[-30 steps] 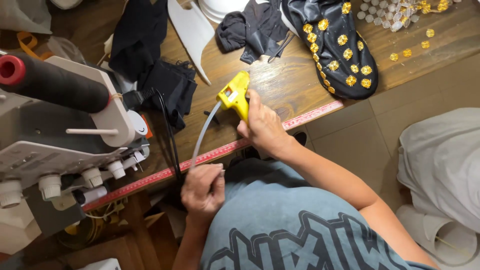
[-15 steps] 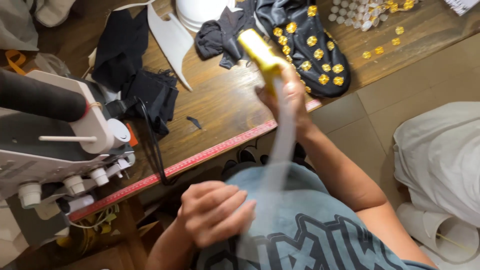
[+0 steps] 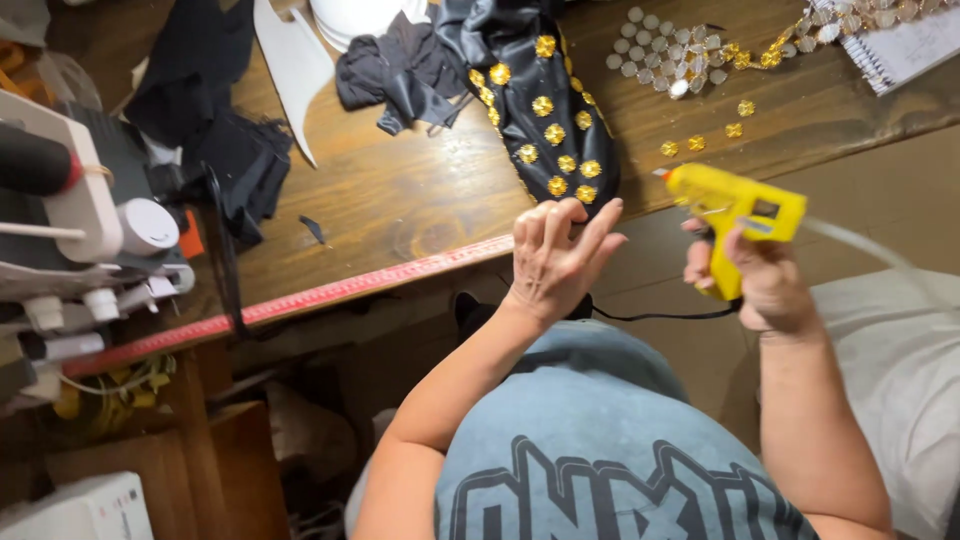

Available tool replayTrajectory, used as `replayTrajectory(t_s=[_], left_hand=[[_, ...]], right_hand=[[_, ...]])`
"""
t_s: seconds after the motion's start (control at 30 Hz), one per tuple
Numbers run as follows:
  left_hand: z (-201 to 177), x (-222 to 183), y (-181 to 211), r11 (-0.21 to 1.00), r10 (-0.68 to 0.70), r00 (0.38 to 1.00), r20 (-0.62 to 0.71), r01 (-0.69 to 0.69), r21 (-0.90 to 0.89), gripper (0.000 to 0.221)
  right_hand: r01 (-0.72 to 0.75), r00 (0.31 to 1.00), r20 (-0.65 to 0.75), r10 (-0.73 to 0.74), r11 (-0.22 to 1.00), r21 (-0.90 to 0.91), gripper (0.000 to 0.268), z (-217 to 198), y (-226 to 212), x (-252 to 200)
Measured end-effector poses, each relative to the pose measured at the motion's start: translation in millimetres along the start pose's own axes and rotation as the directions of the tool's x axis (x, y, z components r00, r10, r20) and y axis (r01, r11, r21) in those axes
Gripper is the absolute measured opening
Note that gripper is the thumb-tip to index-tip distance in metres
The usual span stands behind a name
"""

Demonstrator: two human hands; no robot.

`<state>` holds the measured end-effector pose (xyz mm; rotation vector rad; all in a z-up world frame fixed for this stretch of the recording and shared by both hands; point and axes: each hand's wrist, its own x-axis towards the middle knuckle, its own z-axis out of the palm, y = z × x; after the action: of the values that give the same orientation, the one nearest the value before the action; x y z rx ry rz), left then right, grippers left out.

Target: Decorating a boot with gold ornaments and fitting a fabric cover over a sneaker using a hot glue gun

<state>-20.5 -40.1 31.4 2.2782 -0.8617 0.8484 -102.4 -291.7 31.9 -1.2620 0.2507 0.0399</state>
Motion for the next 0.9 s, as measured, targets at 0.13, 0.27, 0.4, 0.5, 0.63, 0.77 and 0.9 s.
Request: replayTrajectory(t_s=[0.13, 0.27, 0.4, 0.5, 0.63, 0.77, 0.9], left_hand=[[27, -16, -7, 0.982, -0.028, 0.997, -0.076, 0.042, 0.183, 0.019], [14, -28, -27, 0.971, 0.014, 0.995, -0.094, 0.009, 0.239, 0.024], [-5, -28, -39, 0.981, -0.01, 0.995, -0.098, 0.028, 0.192, 0.023], [-6, -31, -39, 0.978, -0.039, 0.988, -0.147, 0.067, 0.198, 0.02], [9, -28, -28, 0.965, -0.209, 0.95, -0.233, 0.239, 0.107, 0.043], [23, -25, -35, 0.905, -0.416, 0.864, -0.285, 0.425, -0.034, 0.079], [16, -28, -44, 0.922, -0.382, 0.889, -0.251, 0.385, -0.04, 0.077]], right_hand=[[-0.026, 0.998, 0.06, 0.024, 0.999, 0.03, 0.045, -3, 13, 20], [0.041, 0.991, 0.131, -0.041, 0.999, 0.004, 0.03, -22, 40, 35], [0.007, 0.99, 0.138, -0.018, 0.997, 0.076, 0.02, 21, 25, 33], [-0.022, 0.993, 0.12, 0.022, 1.0, -0.001, 0.015, 38, 35, 40], [-0.057, 0.994, 0.093, 0.063, 0.996, -0.062, 0.018, 43, 45, 49], [-0.089, 0.996, 0.01, 0.09, 0.995, -0.049, 0.018, 45, 39, 54], [-0.114, 0.992, 0.04, 0.122, 0.979, -0.168, 0.017, 59, 22, 57]])
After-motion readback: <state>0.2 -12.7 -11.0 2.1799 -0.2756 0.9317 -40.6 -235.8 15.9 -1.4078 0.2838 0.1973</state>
